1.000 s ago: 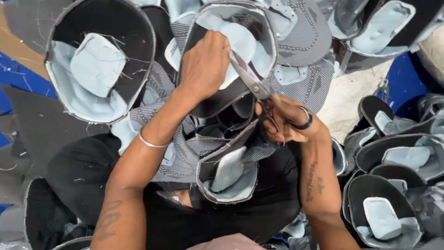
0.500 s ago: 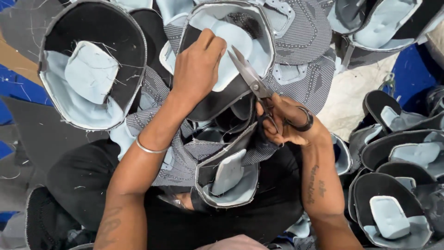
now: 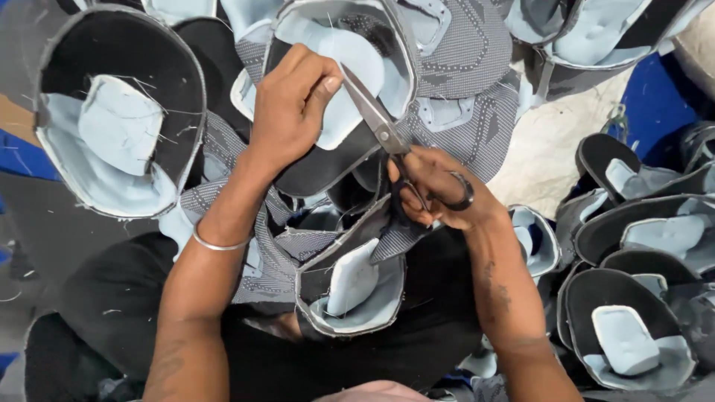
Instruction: The person uses shears to trim excess fabric and threads from the edges of grey shoe uppers. They handle the shoes one at a time, turning them over to access different sides and carefully cutting along the seams to remove loose material.
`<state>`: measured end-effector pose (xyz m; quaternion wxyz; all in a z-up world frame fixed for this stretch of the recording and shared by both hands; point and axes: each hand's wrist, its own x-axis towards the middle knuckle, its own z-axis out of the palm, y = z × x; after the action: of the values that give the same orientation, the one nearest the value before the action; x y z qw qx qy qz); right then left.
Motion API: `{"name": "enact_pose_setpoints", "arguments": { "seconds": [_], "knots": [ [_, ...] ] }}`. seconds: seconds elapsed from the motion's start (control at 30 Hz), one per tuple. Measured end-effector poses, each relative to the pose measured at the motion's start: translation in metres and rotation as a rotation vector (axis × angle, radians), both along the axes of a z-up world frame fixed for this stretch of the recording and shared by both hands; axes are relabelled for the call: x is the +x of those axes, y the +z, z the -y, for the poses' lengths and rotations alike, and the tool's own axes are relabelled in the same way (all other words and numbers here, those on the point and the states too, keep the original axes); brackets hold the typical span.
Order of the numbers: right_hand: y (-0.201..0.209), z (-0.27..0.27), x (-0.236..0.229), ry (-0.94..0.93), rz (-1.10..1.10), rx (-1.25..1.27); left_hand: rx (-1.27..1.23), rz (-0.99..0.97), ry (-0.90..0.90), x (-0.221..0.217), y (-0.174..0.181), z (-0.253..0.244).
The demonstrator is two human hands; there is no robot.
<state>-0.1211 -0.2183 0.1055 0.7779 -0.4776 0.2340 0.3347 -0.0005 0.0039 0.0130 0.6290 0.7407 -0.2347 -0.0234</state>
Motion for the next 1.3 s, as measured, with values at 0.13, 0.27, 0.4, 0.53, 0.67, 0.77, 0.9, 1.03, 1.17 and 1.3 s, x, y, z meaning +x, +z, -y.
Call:
{"name": "enact_pose_setpoints", "arguments": {
  "seconds": [0.13,0.27,0.4,0.53,0.67,0.77,0.9,1.03,1.17,1.3],
  "knots": [
    [-0.005,0.014,-0.006,0.109,0.036,-0.073,-0.055,0.02,-0.068,0.002,-0.01,0.002],
    [0.002,0.02,-0.01,0.137,0.054,-0.092,0.003,0.046,0.094,-0.003,-0.023,0.001],
    [-0.001,0.025,-0.011,0.142,-0.075,-0.114,0.047,0.081,0.047,-0.004,-0.013,-0.001],
    [0.001,0.019,-0.007,0.182,-0.149,-0.173,0.124,-0.002,0.007,-0.002,-0.015,-0.004],
    [-0.005,0.018,-0.006,0.108,-0.176,-0.151,0.134,0.067,0.009,-0.004,-0.023,-0.001],
    [-0.012,0.021,-0.005,0.114,-0.143,-0.096,0.142,0.069,0.005,-0.002,-0.02,0.0],
    [-0.008,0.021,-0.007,0.207,-0.015,-0.093,0.096,-0.006,0.012,-0.001,-0.011,0.001],
    [-0.007,0.009,-0.005,0.224,0.037,-0.208,0.054,-0.038,-0.011,-0.004,-0.015,0.002],
    [-0.015,0.002,-0.004,0.024,-0.053,-0.11,0.16,0.069,0.078,-0.005,-0.021,0.009],
    [-0.013,-0.007,-0.006,0.024,-0.008,-0.113,0.185,0.099,0.127,-0.005,-0.022,0.01]
  ]
}}
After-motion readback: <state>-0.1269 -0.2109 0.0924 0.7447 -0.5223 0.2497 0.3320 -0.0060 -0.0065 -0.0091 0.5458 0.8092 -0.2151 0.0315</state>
